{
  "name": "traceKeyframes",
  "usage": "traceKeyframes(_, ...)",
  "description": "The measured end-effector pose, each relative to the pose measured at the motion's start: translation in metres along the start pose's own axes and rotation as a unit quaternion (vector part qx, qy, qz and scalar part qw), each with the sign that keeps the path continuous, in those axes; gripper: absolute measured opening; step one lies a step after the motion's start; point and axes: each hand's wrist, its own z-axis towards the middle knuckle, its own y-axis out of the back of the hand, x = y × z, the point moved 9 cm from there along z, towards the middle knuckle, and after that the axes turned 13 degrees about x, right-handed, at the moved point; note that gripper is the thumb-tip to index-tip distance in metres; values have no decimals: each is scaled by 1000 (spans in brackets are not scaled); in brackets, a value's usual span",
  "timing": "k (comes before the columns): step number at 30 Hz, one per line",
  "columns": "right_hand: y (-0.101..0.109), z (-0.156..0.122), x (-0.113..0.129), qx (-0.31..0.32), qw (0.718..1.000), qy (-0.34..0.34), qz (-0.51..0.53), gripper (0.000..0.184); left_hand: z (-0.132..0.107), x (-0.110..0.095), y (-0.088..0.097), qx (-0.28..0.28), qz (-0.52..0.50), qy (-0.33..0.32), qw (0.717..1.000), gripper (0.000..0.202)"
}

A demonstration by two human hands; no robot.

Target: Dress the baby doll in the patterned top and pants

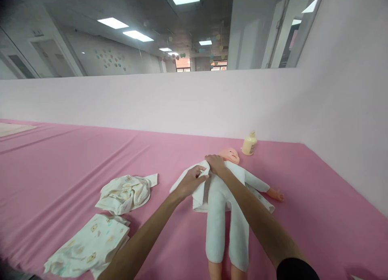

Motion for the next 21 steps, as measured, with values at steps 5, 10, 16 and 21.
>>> traceKeyframes(5,0,-5,-27,-21,996,-86,-8,24,-6,22,-23,-9,56,27,998,38)
traceKeyframes(10,0,-6,-37,-39,988,-151,4,29,-10,36,-37,-17,102,32,994,15)
traceKeyframes(16,1,-10,-50,-60,974,-213,43,32,-20,42,-40,-9,101,36,994,7)
traceKeyframes(21,1,-11,-51,-71,972,-214,63,31,-23,46,-39,20,51,40,998,12)
